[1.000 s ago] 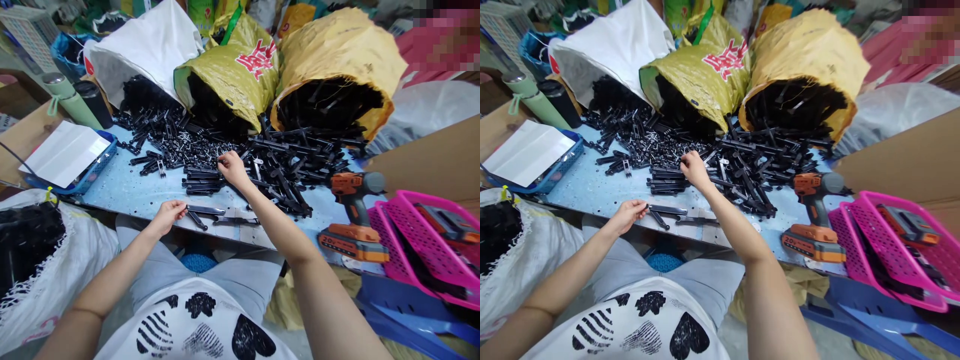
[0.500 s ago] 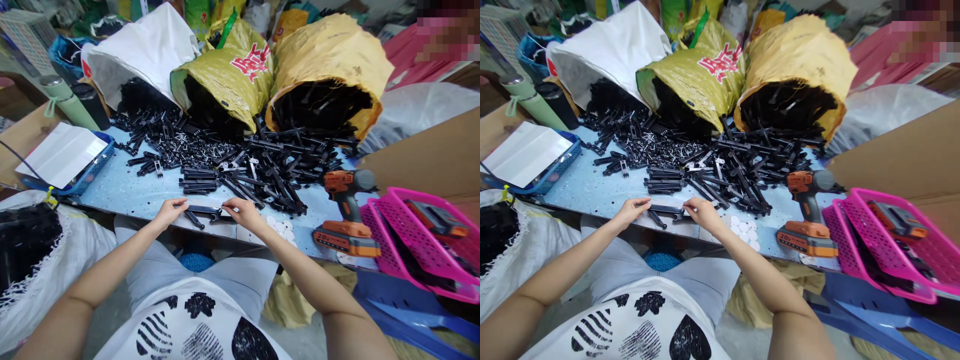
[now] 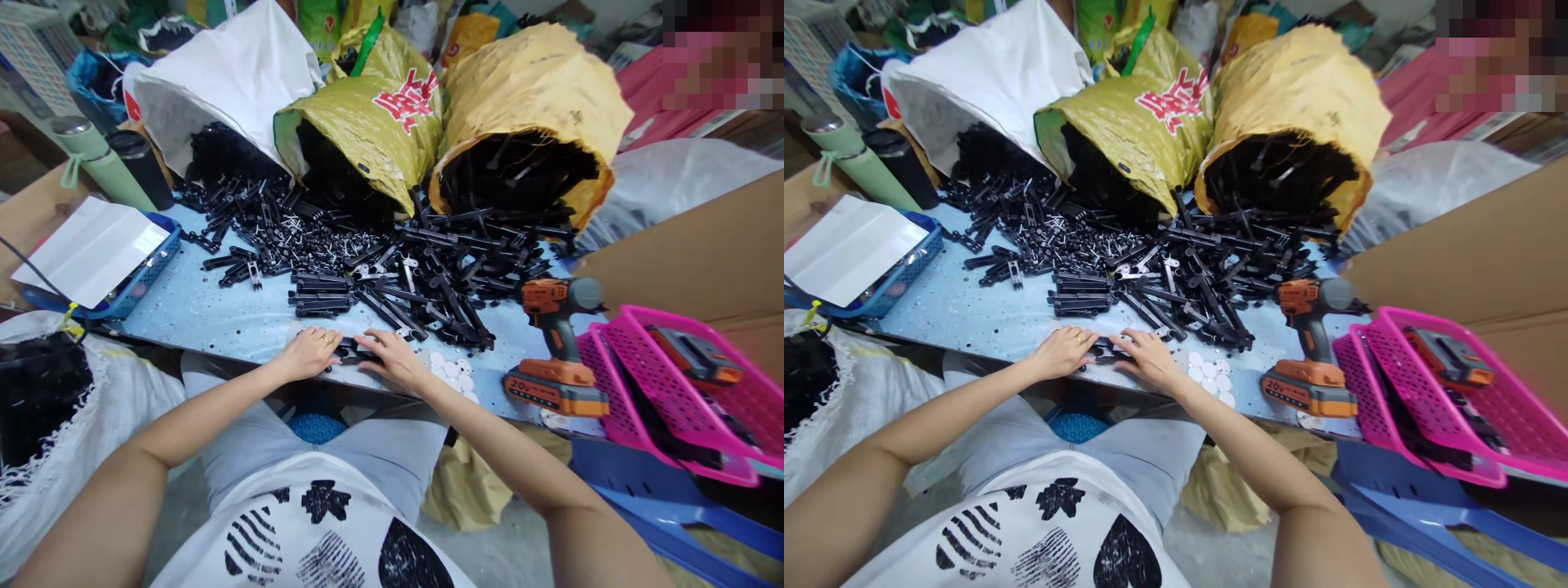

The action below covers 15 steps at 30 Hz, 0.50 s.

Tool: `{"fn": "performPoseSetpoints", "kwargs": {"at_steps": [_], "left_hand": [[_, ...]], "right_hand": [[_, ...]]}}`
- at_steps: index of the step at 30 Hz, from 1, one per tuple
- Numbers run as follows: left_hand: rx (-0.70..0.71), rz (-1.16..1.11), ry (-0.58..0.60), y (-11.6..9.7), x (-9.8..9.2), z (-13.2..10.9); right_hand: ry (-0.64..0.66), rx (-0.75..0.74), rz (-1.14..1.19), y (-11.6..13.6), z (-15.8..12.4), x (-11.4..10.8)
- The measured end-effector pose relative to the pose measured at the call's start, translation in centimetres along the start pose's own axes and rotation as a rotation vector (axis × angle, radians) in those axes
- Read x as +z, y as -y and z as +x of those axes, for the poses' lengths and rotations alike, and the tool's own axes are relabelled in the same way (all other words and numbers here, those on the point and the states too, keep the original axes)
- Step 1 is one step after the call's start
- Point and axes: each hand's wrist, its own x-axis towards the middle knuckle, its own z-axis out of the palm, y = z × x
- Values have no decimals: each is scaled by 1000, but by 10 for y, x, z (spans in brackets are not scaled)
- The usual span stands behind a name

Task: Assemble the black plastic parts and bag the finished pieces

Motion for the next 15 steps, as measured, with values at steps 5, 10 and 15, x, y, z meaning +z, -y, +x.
{"fn": "performPoseSetpoints", "kwargs": {"at_steps": [5,10,15], "left_hand": [[-155,-43,39,5,-8,14],[-167,-123,-60,-7,-27,5],[-349,-73,105,-17,-35,12]], "right_hand": [[59,96,-261,-5,-11,-18],[87,-91,-192,16,-11,-63],[313,206,-217,33,0,-77]]}}
